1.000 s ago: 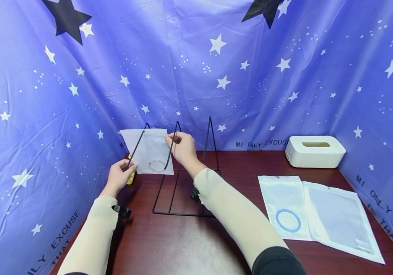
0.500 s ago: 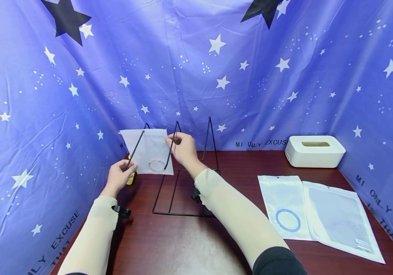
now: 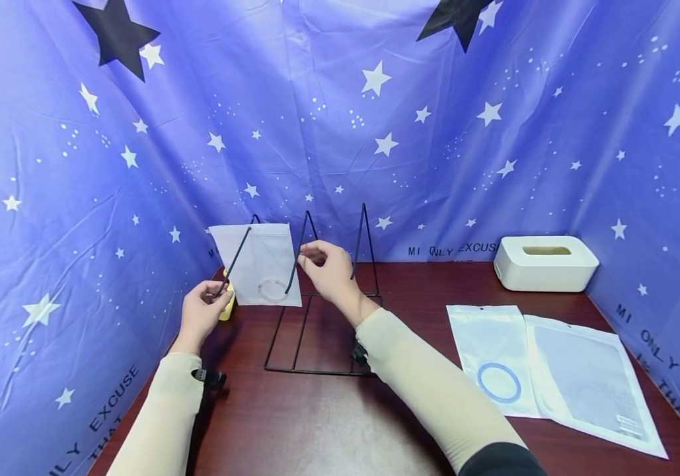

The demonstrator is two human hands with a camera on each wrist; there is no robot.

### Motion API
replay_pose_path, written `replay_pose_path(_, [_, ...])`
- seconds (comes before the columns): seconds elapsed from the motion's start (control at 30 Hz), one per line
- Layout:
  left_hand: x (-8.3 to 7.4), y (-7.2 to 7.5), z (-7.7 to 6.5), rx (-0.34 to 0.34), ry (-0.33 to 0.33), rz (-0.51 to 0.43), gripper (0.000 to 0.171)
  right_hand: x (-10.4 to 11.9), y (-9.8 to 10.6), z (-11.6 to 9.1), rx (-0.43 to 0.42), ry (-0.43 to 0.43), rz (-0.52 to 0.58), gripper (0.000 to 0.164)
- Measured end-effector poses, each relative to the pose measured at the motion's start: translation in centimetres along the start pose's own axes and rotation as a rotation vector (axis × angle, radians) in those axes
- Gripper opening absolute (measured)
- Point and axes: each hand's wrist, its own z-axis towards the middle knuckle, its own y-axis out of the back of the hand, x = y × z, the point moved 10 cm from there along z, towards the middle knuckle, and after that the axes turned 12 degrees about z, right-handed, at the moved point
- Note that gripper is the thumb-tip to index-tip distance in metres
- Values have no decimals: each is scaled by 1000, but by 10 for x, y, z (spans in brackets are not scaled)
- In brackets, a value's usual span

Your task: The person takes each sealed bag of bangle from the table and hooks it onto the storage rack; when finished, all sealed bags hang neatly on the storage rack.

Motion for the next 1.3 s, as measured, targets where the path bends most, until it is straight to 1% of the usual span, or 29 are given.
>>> replay_pose_path(0.17, [-10, 5, -12, -41, -30, 19, 22, 10, 12, -22, 52, 67, -11, 18])
replay_pose_path(0.27, [-19, 6, -21, -42, -63, 0, 20, 14, 22, -35, 60, 89, -20, 16])
replay_pose_path(0.33, [-26, 5, -29, -29, -83, -24, 20, 18, 30, -44, 61, 106, -33, 15])
replay_pose_path(0.4, [-33, 2, -37, -10, -99, -34, 20, 24, 39, -52, 62, 131, -55, 14])
replay_pose_path(0.5, [-43, -2, -48, 23, -128, -21, 19, 31, 54, -65, 56, 164, -66, 12])
replay_pose_path(0.57, [-49, -7, -54, 51, -144, -11, 18, 33, 65, -73, 51, 176, -46, 11])
replay_pose_path(0.67, [-54, -15, -62, 109, -163, -18, 19, 37, 82, -84, 33, 186, -17, 11])
replay_pose_path(0.77, [-57, -25, -68, 179, -188, -28, 20, 44, 99, -95, 5, 198, -24, 14])
replay_pose_path(0.83, [-59, -31, -72, 222, -201, -18, 21, 52, 109, -101, -15, 203, -52, 16])
replay_pose_path(1.0, [-57, -43, -82, 311, -208, 15, 26, 86, 127, -110, -55, 232, -121, 15])
replay_pose_path(1.07, [-55, -48, -86, 340, -211, 23, 29, 98, 135, -112, -72, 259, -137, 15])
replay_pose_path(1.13, [-50, -52, -88, 364, -209, 36, 32, 100, 146, -112, -92, 280, -151, 16])
replay_pose_path(1.23, [-39, -58, -91, 393, -181, 60, 34, 100, 162, -112, -108, 313, -168, 20])
replay_pose_path(1.3, [-31, -63, -92, 421, -152, 81, 35, 100, 173, -112, -121, 320, -172, 21])
